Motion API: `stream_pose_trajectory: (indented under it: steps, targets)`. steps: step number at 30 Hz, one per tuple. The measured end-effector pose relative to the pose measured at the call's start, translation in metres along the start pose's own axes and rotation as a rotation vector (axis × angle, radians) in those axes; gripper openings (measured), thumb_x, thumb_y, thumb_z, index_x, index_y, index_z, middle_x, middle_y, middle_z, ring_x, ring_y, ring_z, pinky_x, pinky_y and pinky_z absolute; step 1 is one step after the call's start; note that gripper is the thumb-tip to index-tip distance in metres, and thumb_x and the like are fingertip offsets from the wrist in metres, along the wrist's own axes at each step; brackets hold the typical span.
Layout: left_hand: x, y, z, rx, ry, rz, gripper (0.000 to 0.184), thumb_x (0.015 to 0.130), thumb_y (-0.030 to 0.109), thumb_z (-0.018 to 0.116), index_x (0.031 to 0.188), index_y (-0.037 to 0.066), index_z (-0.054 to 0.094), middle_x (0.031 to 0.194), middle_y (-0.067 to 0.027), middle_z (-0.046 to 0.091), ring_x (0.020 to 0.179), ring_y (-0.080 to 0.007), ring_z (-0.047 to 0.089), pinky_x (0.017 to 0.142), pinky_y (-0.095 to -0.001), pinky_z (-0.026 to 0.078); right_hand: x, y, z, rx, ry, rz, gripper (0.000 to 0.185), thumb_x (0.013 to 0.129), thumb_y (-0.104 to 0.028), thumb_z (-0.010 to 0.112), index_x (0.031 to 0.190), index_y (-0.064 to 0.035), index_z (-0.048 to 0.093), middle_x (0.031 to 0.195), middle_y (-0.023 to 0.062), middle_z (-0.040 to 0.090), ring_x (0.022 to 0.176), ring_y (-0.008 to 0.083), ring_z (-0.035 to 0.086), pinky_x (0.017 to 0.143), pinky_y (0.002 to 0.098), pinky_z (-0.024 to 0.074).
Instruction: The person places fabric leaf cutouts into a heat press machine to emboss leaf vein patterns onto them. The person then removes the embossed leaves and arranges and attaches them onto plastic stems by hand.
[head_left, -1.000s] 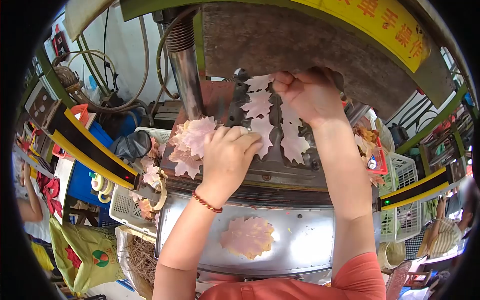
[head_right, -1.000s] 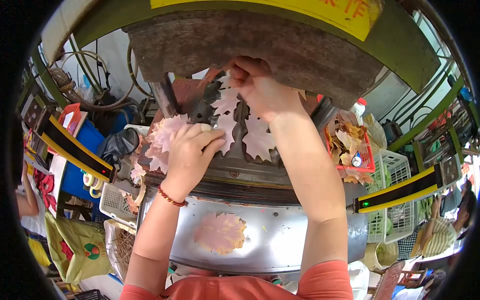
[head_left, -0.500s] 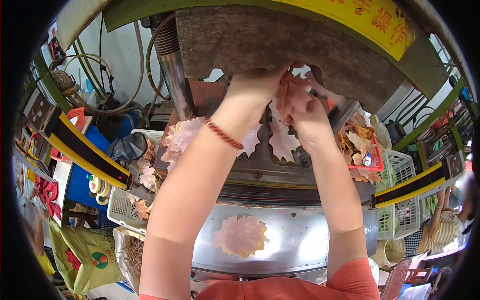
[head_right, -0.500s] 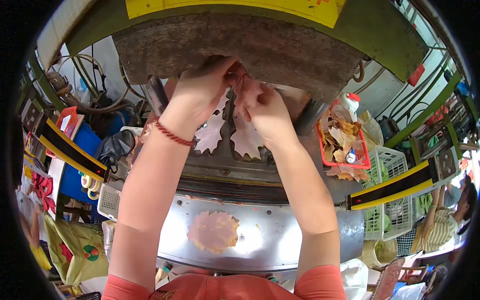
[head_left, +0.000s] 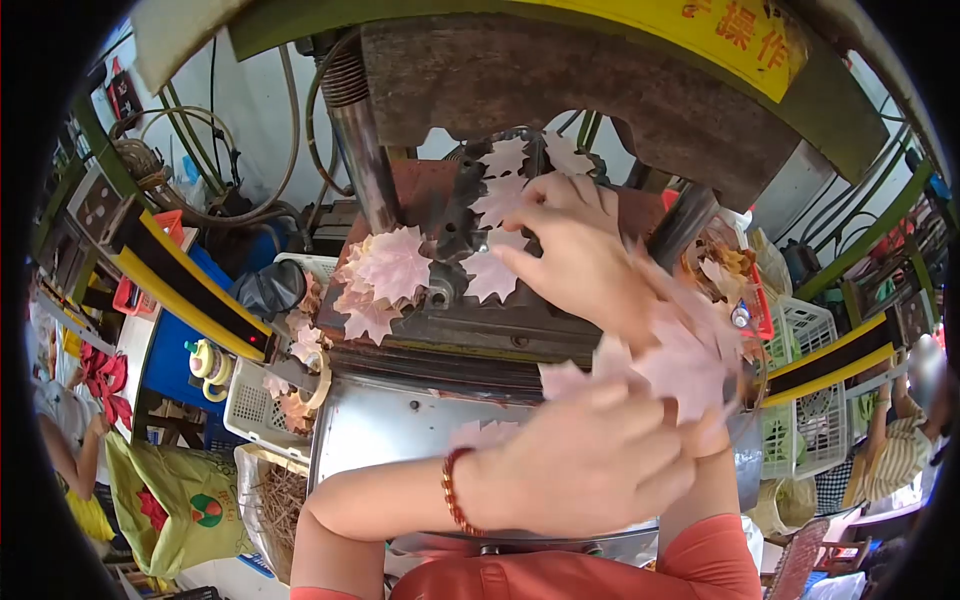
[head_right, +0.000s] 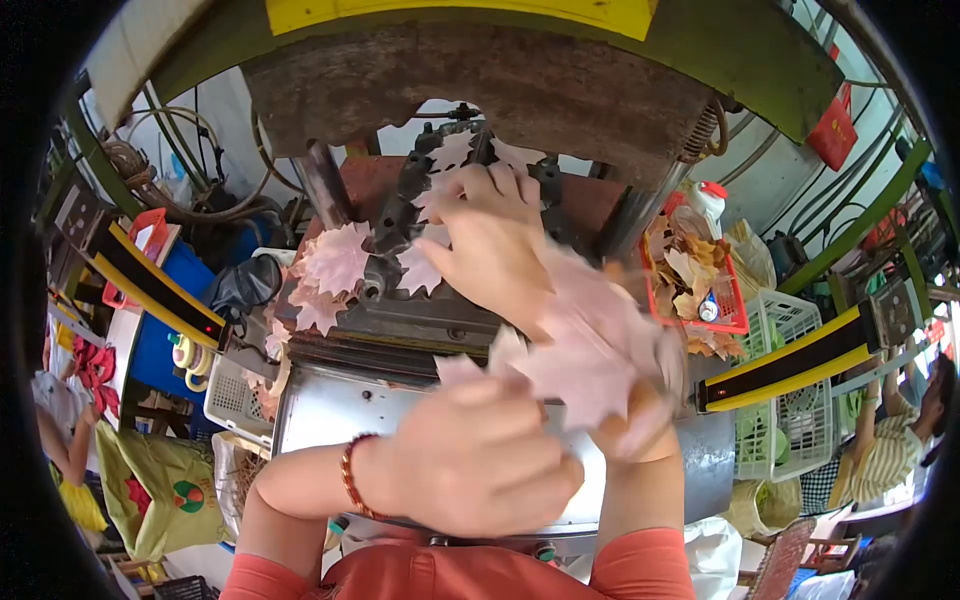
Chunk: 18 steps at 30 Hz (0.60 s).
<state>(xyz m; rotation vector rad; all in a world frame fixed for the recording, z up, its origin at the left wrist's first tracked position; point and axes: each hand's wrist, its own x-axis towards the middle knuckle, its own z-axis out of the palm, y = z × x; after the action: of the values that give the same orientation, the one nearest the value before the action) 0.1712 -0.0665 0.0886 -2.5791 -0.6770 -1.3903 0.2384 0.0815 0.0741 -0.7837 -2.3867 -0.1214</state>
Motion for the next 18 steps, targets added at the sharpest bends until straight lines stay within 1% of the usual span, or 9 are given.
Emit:
stream_pose_trajectory:
  steps: [1,2,4,7,8,10,14,16,18]
  targets:
    - [-0.007,0.008,-0.001,-0.028,-0.049,0.009,0.012,0.068,0.015,0.071,0.074,0.010,0.063,0.069,0.0028,0.050,0.064,-0.0158,0.050,0.056,-0.0280,0.039,-0.001,-0.001,0.004,-0.097,-0.019,-0.002,0.026,0.075,-0.027,0.069,0.093,-0.0084,0.068,0.102,0.0100,0.058,0.107,0.0305,0.050,0.093,0.0435,0.0344]
    - [-0.013,0.015,-0.001,-0.059,-0.098,0.019,0.012,0.067,0.016,0.072,0.073,0.011,0.063,0.070,0.0032,0.051,0.065,-0.0156,0.050,0.056,-0.0272,0.038,-0.002,0.000,0.007,-0.083,-0.021,0.000,0.026,0.075,-0.028,0.069,0.093,-0.0079,0.068,0.102,0.0097,0.058,0.107,0.0302,0.049,0.093,0.0436,0.0332]
    - [-0.031,0.023,0.001,-0.022,-0.004,0.001,0.014,0.066,0.017,0.073,0.075,0.011,0.064,0.072,0.0028,0.053,0.067,-0.0153,0.052,0.056,-0.0259,0.038,-0.004,0.004,0.009,-0.059,-0.022,0.004,0.027,0.075,-0.028,0.069,0.092,-0.0069,0.068,0.103,0.0090,0.059,0.109,0.0295,0.049,0.095,0.0437,0.0307]
    - [-0.061,0.033,-0.011,0.038,0.035,-0.103,0.015,0.067,0.018,0.071,0.078,0.011,0.065,0.073,0.0017,0.052,0.072,-0.0157,0.053,0.061,-0.0272,0.039,-0.018,0.003,-0.013,0.164,0.021,0.139,0.025,0.077,-0.026,0.068,0.092,-0.0060,0.068,0.105,0.0093,0.061,0.109,0.0279,0.050,0.096,0.0407,0.0317]
    - [-0.074,0.036,-0.019,0.057,0.028,-0.148,0.015,0.067,0.019,0.069,0.080,0.011,0.065,0.073,0.0013,0.051,0.073,-0.0159,0.054,0.063,-0.0282,0.040,-0.030,0.007,-0.018,0.215,0.077,0.160,0.021,0.079,-0.022,0.067,0.092,-0.0054,0.067,0.104,0.0102,0.062,0.107,0.0268,0.052,0.096,0.0380,0.0343]
    - [-0.103,0.041,-0.030,0.092,0.042,-0.211,0.019,0.064,0.019,0.073,0.080,0.011,0.065,0.075,0.0006,0.055,0.070,-0.0166,0.054,0.060,-0.0284,0.039,-0.064,0.008,-0.032,0.299,0.113,0.233,0.015,0.080,-0.019,0.067,0.091,-0.0087,0.067,0.103,0.0066,0.062,0.103,0.0256,0.053,0.092,0.0369,0.0357]
    - [-0.174,0.064,-0.037,0.223,-0.040,-0.394,0.019,0.064,0.017,0.074,0.078,0.011,0.064,0.075,-0.0006,0.057,0.067,-0.0178,0.053,0.059,-0.0313,0.040,-0.162,-0.003,-0.037,0.399,0.217,0.468,0.007,0.081,-0.005,0.065,0.087,-0.0051,0.065,0.090,0.0083,0.064,0.089,0.0241,0.058,0.085,0.0338,0.0403]
    - [-0.202,0.075,-0.038,0.265,-0.112,-0.505,0.019,0.066,0.014,0.074,0.082,0.010,0.065,0.075,-0.0008,0.059,0.067,-0.0176,0.054,0.061,-0.0305,0.040,-0.218,-0.019,-0.033,0.342,0.244,0.571,0.003,0.082,-0.002,0.063,0.086,-0.0010,0.063,0.089,0.0088,0.064,0.085,0.0197,0.059,0.078,0.0299,0.0450]
    - [-0.225,0.086,-0.034,0.299,-0.138,-0.610,0.018,0.067,0.013,0.073,0.082,0.010,0.063,0.074,-0.0014,0.059,0.067,-0.0191,0.054,0.061,-0.0321,0.040,-0.270,-0.045,-0.024,0.326,0.256,0.652,0.005,0.083,-0.001,0.062,0.088,-0.0023,0.062,0.087,0.0097,0.063,0.083,0.0211,0.058,0.076,0.0310,0.0450]
